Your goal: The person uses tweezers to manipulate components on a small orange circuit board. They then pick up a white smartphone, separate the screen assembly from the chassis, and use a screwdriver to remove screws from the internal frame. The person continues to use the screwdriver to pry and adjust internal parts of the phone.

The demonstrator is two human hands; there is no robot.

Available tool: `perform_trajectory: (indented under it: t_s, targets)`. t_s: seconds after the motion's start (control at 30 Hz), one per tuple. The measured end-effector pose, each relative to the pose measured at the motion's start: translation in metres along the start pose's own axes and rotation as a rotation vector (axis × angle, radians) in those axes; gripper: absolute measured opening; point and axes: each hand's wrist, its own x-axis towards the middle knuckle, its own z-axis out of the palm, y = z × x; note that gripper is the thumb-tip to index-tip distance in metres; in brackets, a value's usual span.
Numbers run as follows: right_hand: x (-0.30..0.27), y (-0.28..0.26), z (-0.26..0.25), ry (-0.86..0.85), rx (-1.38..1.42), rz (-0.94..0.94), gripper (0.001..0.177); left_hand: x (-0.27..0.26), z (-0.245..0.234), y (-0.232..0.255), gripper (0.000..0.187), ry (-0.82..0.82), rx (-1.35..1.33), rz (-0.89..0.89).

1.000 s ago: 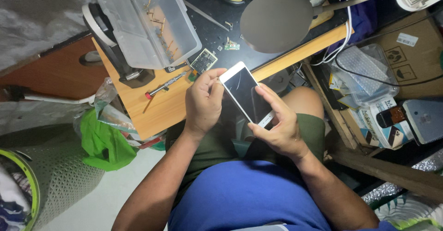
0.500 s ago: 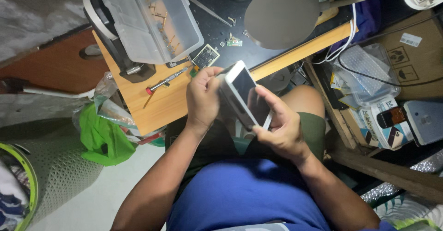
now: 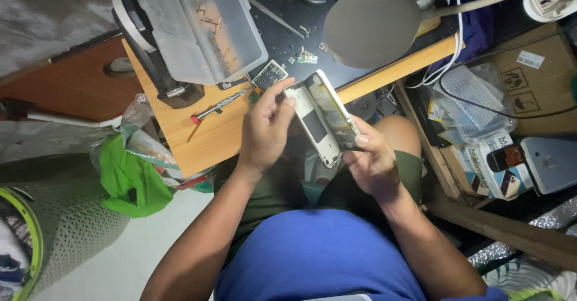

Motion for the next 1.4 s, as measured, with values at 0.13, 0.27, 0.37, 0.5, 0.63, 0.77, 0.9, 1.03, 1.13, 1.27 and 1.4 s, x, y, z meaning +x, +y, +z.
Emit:
perform_trajectory:
  t_s: [0.13, 0.27, 0.37, 0.5, 0.63, 0.77, 0.9, 1.03, 1.13, 1.27, 1.4]
  targets:
    - [0.004, 0.002, -0.006, 0.036, 0.16, 0.012, 0.059, -0.002, 0.003, -0.004, 0.041, 0.001, 0.018, -0.008]
    - [0.009, 0.006, -0.025, 0.013, 0.06, -0.002, 0.047, -0.002, 0.002, -0.006, 0.043, -0.018, -0.017, -0.06]
    - [0.011, 0.006, -0.031, 0.063, 0.043, -0.016, 0.043, -0.003, 0.001, -0.004, 0.044, -0.02, -0.086, -0.137]
    - [0.014, 0.0, -0.027, 0.074, 0.11, -0.017, 0.045, -0.002, -0.002, -0.002, 0.043, -0.017, -0.209, -0.221]
    - [0.016, -0.002, -0.023, 0.1, 0.129, -0.002, 0.047, -0.003, -0.005, -0.006, 0.043, 0.028, -0.193, -0.261]
    - [0.018, -0.002, -0.024, 0.066, 0.137, -0.004, 0.053, -0.003, -0.012, -0.011, 0.043, 0.048, -0.193, -0.267]
    - [0.02, 0.001, -0.028, 0.09, 0.167, -0.002, 0.054, -0.003, -0.017, -0.011, 0.041, 0.066, -0.286, -0.313]
    - [0.019, 0.0, -0.027, 0.124, 0.147, 0.007, 0.055, -0.002, -0.02, -0.013, 0.042, 0.082, -0.299, -0.315]
    - [0.018, 0.002, -0.026, 0.123, 0.139, 0.008, 0.056, -0.004, -0.023, -0.015, 0.042, 0.093, -0.289, -0.302]
    - [0.018, 0.004, -0.026, 0.103, 0.125, -0.008, 0.057, -0.008, -0.031, -0.008, 0.042, 0.117, -0.251, -0.282]
    - [0.018, 0.006, -0.031, 0.111, 0.008, -0.043, 0.06, -0.025, -0.053, 0.0, 0.041, 0.12, -0.376, -0.247]
